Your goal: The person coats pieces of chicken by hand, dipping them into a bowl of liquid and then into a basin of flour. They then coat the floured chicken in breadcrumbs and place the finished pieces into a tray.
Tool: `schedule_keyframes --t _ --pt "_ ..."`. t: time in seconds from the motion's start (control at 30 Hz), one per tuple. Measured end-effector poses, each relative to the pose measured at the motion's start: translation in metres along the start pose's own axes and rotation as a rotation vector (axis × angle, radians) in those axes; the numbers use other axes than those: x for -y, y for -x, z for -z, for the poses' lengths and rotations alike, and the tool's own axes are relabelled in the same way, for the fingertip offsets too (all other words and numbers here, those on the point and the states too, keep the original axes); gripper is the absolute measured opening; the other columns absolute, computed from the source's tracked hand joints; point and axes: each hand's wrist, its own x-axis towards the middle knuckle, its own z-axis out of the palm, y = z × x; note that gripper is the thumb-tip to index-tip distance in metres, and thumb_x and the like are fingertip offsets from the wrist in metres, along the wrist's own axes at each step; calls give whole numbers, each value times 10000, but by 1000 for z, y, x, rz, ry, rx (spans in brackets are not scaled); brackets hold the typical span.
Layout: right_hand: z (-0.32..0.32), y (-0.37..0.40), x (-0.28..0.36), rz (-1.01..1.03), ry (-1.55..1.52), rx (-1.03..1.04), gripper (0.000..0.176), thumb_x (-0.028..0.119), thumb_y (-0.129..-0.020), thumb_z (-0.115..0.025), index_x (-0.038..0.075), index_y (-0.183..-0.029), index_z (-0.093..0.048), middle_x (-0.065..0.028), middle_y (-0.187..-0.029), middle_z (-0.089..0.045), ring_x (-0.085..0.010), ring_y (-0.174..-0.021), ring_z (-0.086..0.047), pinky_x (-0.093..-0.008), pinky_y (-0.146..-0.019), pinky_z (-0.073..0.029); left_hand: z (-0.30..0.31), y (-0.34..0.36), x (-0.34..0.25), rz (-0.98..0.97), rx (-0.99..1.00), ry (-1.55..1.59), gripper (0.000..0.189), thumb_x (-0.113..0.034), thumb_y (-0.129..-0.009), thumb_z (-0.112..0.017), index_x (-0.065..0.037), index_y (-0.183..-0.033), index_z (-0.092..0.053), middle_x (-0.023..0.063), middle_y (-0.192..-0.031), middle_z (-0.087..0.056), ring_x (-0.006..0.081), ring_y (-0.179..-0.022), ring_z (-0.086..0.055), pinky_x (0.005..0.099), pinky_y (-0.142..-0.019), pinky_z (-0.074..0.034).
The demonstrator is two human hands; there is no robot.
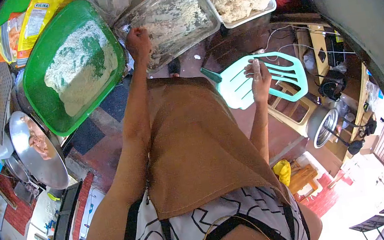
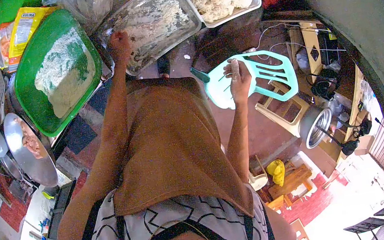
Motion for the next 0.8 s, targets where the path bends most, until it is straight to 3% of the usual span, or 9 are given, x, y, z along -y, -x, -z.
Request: schedule_keyframes --t 0.07,0.17,0.3,0.4,0.43,0.5,0.57,0.67,0.8 --pt "1 0 1 -9 -4 -3 343 303 -965 -482 -13 -975 -613 -57 -744 -610 -112 -661 -570 -236 -593 -455 -5 -8 -2 26 3 67 237 -254 -794 -604 -43 -889 -654 148 -810 -668 319 -775 -646 395 -694 -493" --pt "3 3 2 -40 -9 -17 343 303 -963 -487 -17 -977 -610 -54 -749 -610 -113 -665 -569 -239 -596 -455 3 -26 -40 -93 10 35 255 -260 -802 -607 -34 -913 -649 156 -829 -666 314 -780 -648 388 -696 -497" --pt "12 9 -4 -19 -16 -37 351 304 -963 -487 -26 -982 -604 -55 -758 -608 -113 -674 -566 -242 -596 -454 -18 -50 -66 -216 234 69 259 -267 -804 -626 -46 -935 -650 150 -867 -665 311 -801 -648 379 -712 -504" --pt "19 15 -5 -22 -14 -54 353 303 -964 -485 -30 -983 -602 -57 -756 -606 -113 -674 -565 -244 -593 -453 -45 -68 -80 -458 432 -22 265 -290 -809 -619 -42 -898 -653 153 -843 -656 314 -774 -636 398 -696 -494" --pt "22 17 -6 -23 -7 -66 353 301 -964 -484 -31 -984 -602 -59 -752 -604 -114 -672 -565 -245 -591 -453 -55 -69 -83 -461 437 -18 265 -290 -809 -619 -42 -898 -653 153 -843 -656 314 -774 -636 398 -696 -494" --pt "26 21 -10 -32 17 -95 358 300 -964 -484 -38 -982 -600 -64 -744 -601 -118 -665 -566 -248 -583 -454 -73 -74 -92 -695 431 10 256 -279 -810 -619 -40 -896 -651 158 -825 -651 316 -756 -630 405 -685 -490" --pt "31 24 -16 -38 -31 -128 368 308 -963 -485 -41 -979 -601 -70 -737 -601 -122 -654 -568 -253 -573 -458 -87 -72 -101 -623 541 -16 246 -264 -805 -635 -40 -904 -652 154 -843 -657 315 -769 -633 403 -691 -493" --pt "35 28 -23 -43 -4 -146 383 322 -964 -479 -40 -979 -604 -72 -740 -602 -127 -649 -577 -254 -566 -469 -104 -69 -110 -709 729 18 260 -273 -807 -642 -54 -945 -659 148 -881 -667 300 -809 -644 402 -721 -503" --pt "34 31 -19 -69 6 -165 384 327 -966 -473 -32 -977 -607 -74 -734 -606 -128 -649 -574 -257 -575 -466 -110 -66 -121 -816 810 -54 264 -280 -814 -635 -60 -959 -656 146 -880 -667 294 -810 -645 407 -718 -504"
